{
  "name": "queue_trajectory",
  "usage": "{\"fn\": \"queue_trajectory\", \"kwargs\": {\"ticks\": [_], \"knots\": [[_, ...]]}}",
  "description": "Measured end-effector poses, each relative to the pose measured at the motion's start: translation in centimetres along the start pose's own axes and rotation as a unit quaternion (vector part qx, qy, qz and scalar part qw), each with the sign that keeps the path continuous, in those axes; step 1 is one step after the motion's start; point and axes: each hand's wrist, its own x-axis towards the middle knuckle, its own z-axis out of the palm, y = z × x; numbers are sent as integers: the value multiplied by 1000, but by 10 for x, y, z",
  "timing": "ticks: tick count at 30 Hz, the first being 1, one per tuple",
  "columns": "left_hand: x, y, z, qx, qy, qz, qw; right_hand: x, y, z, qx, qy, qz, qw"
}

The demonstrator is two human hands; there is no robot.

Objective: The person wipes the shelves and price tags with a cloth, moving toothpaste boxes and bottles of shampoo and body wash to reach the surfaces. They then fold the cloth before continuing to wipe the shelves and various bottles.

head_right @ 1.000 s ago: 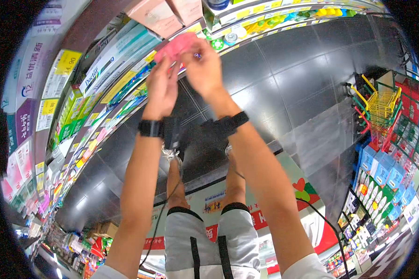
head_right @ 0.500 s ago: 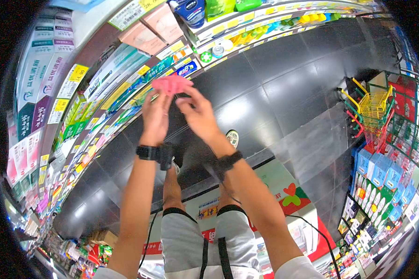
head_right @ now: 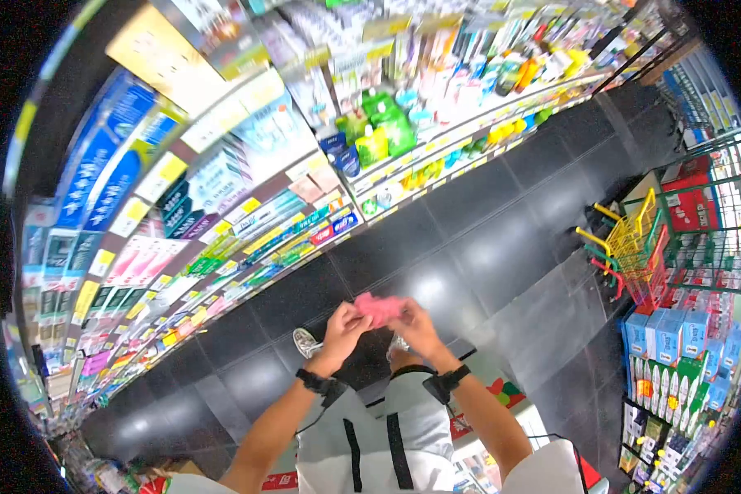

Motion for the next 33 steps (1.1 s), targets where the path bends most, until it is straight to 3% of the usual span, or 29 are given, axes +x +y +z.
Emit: {"fn": "queue_trajectory", "kwargs": {"ticks": [5, 8, 13, 16, 20, 24, 25, 28, 29, 33], "knots": [[-75, 55, 10, -19, -35, -45, 998, -68, -65, 23, -20, -92, -53, 994], [-120, 114, 38, -26, -29, -88, 995, -100, -96, 33, -23, -159, -40, 986], [-163, 112, 39, 22, 43, -51, 998, -122, -109, 43, -93, -182, -116, 972], [-192, 133, 49, 17, 58, 2, 998, -113, -104, 47, -167, -208, -221, 938], [-209, 146, 46, 43, 29, 44, 998, -119, -149, 67, -47, -215, -79, 972], [-218, 167, 54, 77, 3, 58, 995, -124, -186, 67, -143, -261, -121, 947], [-219, 169, 53, 105, -11, 77, 991, -128, -190, 68, -160, -262, -190, 932], [-223, 173, 50, 153, -17, 112, 982, -123, -187, 55, -122, -336, -42, 933], [-225, 175, 51, 164, -13, 127, 978, -125, -187, 51, -153, -293, -105, 938], [-229, 189, 45, 209, -13, 131, 969, -134, -192, 42, -162, -250, -160, 941]]}}
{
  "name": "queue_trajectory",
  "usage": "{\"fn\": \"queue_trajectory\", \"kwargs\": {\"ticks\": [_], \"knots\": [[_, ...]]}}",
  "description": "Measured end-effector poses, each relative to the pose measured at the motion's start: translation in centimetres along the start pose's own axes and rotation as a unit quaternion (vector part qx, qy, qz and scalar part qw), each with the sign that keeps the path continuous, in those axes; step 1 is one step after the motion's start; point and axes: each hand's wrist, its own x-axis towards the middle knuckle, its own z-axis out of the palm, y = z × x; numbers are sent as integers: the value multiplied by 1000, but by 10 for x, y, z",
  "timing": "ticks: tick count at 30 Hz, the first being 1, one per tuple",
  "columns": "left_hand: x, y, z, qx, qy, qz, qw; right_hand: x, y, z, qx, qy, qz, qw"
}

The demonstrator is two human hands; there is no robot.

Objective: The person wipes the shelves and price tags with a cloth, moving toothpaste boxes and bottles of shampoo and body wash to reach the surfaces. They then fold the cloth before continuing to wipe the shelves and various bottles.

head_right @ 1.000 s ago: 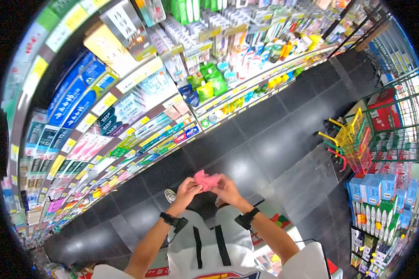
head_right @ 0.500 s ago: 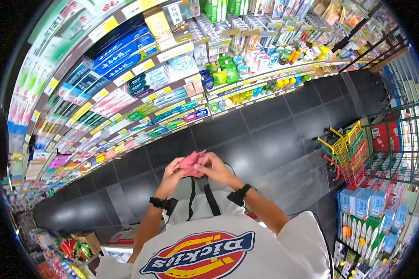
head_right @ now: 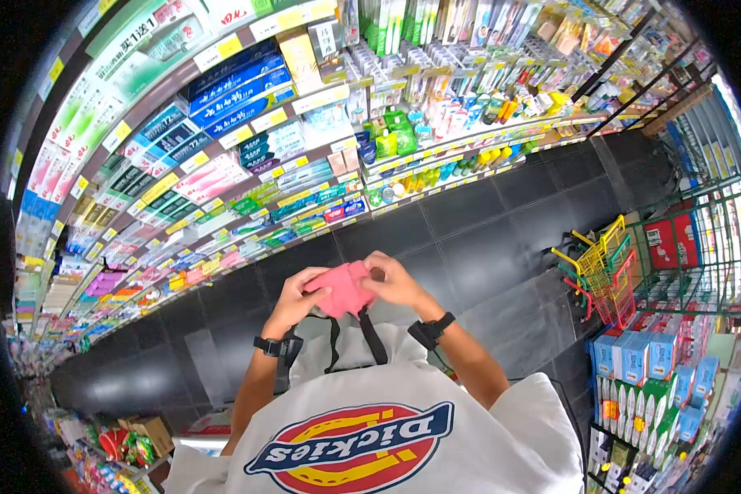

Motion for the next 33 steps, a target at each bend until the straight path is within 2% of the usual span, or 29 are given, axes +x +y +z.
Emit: {"fn": "queue_trajectory", "kwargs": {"ticks": [3, 5, 7, 8, 11, 14, 16, 17, 18, 19, 21, 23, 25, 26, 29, 32, 33], "knots": [[11, 2, -8, 27, -13, 12, 999, -6, -20, 10, -20, 67, -58, 996], [21, 7, -11, 40, -50, -16, 998, -11, -31, 16, -85, 100, -83, 988], [30, 18, -16, 97, -85, 16, 992, -20, -35, 25, 12, 120, -16, 993], [34, 18, -18, 79, -99, 26, 992, -24, -38, 28, 62, 128, 18, 990], [39, 41, -23, -74, -117, 16, 990, -31, -76, 37, 144, 146, 49, 978], [34, 85, -44, -66, -129, 58, 988, -20, -108, 47, 190, 141, -8, 971], [33, 87, -59, -87, -108, 68, 988, -7, -137, 69, 205, 161, -35, 965], [31, 83, -71, -19, -72, 137, 988, 5, -144, 80, 190, 152, -32, 969], [29, 80, -85, -62, -84, 88, 991, 17, -150, 92, 175, 143, -26, 974], [25, 73, -101, -107, -97, 38, 989, 25, -151, 108, 159, 136, -19, 978], [14, 58, -134, -110, -74, 29, 991, 51, -133, 134, -45, 86, -105, 990], [-8, 50, -167, -116, -67, 18, 991, 76, -125, 163, -122, 69, -134, 981], [-37, 54, -189, -162, -57, 9, 985, 83, -131, 197, -71, 93, -101, 988], [-45, 56, -198, -186, -50, 6, 981, 79, -142, 208, -19, 104, -10, 994], [-62, 43, -220, -156, -38, -24, 987, 87, -124, 229, 122, 131, 10, 984], [-61, 6, -235, -56, -42, -26, 997, 88, -84, 237, 88, 99, 21, 991], [-60, 4, -235, -21, -71, 49, 996, 84, -86, 239, 92, 111, -10, 989]]}}
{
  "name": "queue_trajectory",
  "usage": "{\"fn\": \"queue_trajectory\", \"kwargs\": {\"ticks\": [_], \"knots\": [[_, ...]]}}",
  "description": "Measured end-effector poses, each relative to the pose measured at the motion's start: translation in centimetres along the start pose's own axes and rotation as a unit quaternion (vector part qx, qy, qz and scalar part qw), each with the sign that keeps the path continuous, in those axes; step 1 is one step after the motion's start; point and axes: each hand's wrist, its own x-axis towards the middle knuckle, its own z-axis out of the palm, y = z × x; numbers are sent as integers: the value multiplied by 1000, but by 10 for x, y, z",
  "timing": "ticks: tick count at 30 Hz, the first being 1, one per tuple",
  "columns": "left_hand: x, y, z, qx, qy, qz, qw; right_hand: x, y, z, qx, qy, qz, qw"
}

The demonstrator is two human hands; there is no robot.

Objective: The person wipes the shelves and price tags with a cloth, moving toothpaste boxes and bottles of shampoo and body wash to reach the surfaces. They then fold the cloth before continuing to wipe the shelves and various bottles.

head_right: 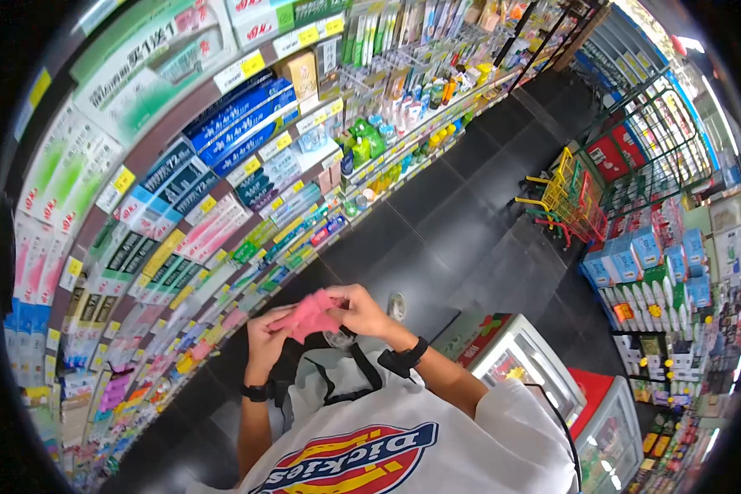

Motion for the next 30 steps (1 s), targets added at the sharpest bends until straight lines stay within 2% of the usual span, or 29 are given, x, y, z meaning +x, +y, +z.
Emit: {"fn": "queue_trajectory", "kwargs": {"ticks": [2, 3, 5, 7, 10, 11, 12, 14, 16, 17, 20, 21, 24, 25, 30], "knots": [[9, 9, -1, 82, -59, 141, 985, -8, -10, 5, 20, 18, -67, 997], [10, 14, -1, 76, -86, 134, 984, -14, -11, 4, 37, 25, -39, 998], [6, 27, 10, -49, -112, 48, 991, -23, -14, 0, 41, 31, -30, 998], [0, 45, 24, -192, -160, -42, 967, -34, -25, -6, 24, 37, -22, 999], [-11, 49, 41, -199, -222, -45, 954, -48, -34, -17, 42, -10, 3, 999], [-21, 19, 46, -193, -214, -76, 955, -53, -32, -20, 75, -29, -2, 997], [-31, 9, 52, -216, -220, -70, 949, -56, -35, -23, 77, -54, -2, 996], [-55, -2, 70, -255, -141, -128, 948, -67, -38, -31, 83, -93, -5, 992], [-69, -6, 86, -215, -84, -239, 943, -77, -32, -35, 19, -131, -32, 991], [-74, -2, 95, -144, -81, -236, 958, -83, -28, -36, -8, -146, -46, 988], [-82, 2, 113, -84, -146, -218, 961, -105, -25, -40, -49, -151, -51, 986], [-83, 11, 120, -75, -124, -238, 960, -112, -24, -38, -54, -150, -48, 986], [-93, 9, 132, -17, -61, -204, 977, -127, -9, -32, 2, -103, -37, 994], [-96, 7, 134, -1, -43, -191, 981, -129, -5, -31, 69, -121, 16, 990], [-108, 12, 158, 33, 12, -161, 986, -134, 2, -32, 80, -104, 30, 991]]}}
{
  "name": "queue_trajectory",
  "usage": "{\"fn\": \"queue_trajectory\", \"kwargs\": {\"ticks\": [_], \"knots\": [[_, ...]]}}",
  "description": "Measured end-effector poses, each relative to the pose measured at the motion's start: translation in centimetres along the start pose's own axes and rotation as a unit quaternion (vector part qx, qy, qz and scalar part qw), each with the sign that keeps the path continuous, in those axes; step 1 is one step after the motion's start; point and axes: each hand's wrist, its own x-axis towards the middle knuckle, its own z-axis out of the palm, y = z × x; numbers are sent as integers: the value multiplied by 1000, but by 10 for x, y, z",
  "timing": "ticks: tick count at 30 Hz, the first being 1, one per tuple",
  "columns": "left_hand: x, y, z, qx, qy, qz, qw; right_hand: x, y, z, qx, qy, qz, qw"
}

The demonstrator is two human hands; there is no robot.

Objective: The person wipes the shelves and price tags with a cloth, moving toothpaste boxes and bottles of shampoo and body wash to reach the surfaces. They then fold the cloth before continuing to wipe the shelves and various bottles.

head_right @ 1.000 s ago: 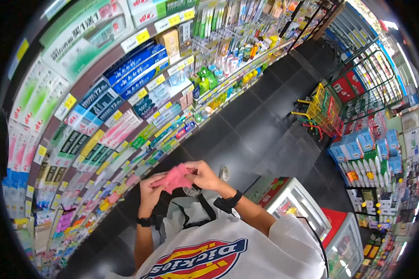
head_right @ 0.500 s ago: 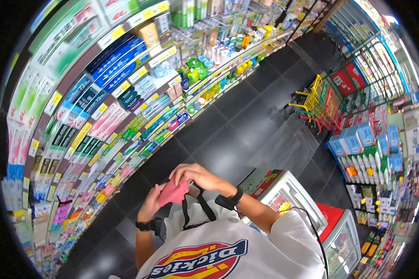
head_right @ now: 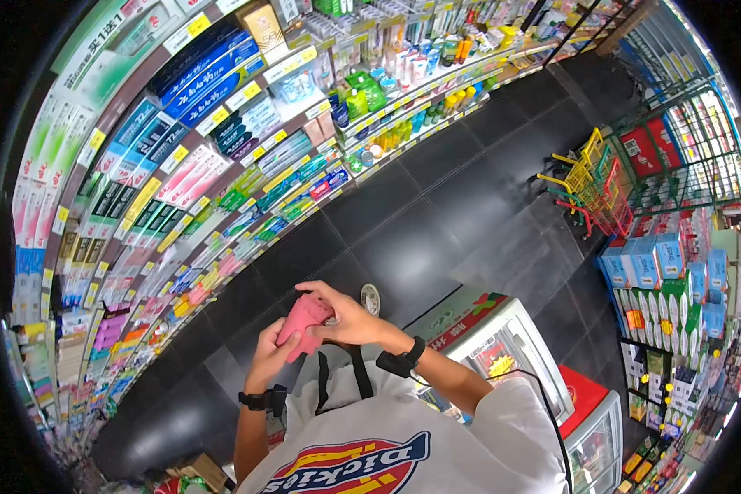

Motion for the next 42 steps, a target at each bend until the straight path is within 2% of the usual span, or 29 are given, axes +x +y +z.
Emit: {"fn": "queue_trajectory", "kwargs": {"ticks": [3, 6, 8, 12, 14, 16, 17, 18, 20, 21, 23, 26, 27, 28, 31, 32, 35, 38, 42], "knots": [[-3, -4, 11, -27, 40, 6, 999, 2, 9, -7, 51, 9, 19, 998], [-8, -11, 13, -83, 51, -27, 995, 9, 22, -1, 100, 52, 41, 993], [-16, -16, 7, -98, 51, -8, 994, 14, 26, 11, 91, 60, 66, 992], [-49, -31, -12, -134, 99, 15, 986, 31, 48, 43, 111, 23, 124, 986], [-73, -50, -28, -174, 105, 19, 979, 35, 43, 74, 64, -20, 159, 985], [-96, -45, -46, -140, 139, 7, 980, 45, 82, 113, 66, -51, 63, 995], [-107, -56, -57, -142, 172, 42, 974, 51, 79, 135, 44, -41, 98, 993], [-118, -69, -66, -146, 195, 78, 967, 57, 86, 155, 27, -46, 72, 996], [-144, -92, -90, -140, 226, 89, 960, 68, 90, 191, -33, -79, 82, 993], [-163, -97, -105, -130, 229, 76, 962, 73, 97, 210, -58, -84, 57, 993], [-195, -117, -124, -170, 245, 119, 947, 84, 113, 248, -108, -89, 5, 990], [-246, -148, -171, -281, 230, 160, 918, 101, 114, 324, -62, -38, 17, 997], [-268, -160, -183, -325, 222, 167, 904, 109, 115, 347, -123, -43, -12, 991], [-286, -175, -201, -336, 215, 174, 900, 117, 118, 370, -112, -48, -3, 993], [-345, -202, -238, -222, 316, 187, 903, 139, 123, 439, -82, -56, 14, 995], [-365, -206, -248, -230, 333, 169, 898, 145, 129, 457, -77, -67, 14, 995], [-410, -229, -269, -261, 389, 142, 872, 174, 138, 495, -74, -109, 16, 991], [-436, -258, -283, -268, 452, 137, 840, 200, 144, 526, -133, -86, 9, 987], [-465, -271, -310, -311, 493, 128, 802, 263, 162, 548, -91, -66, 0, 994]]}}
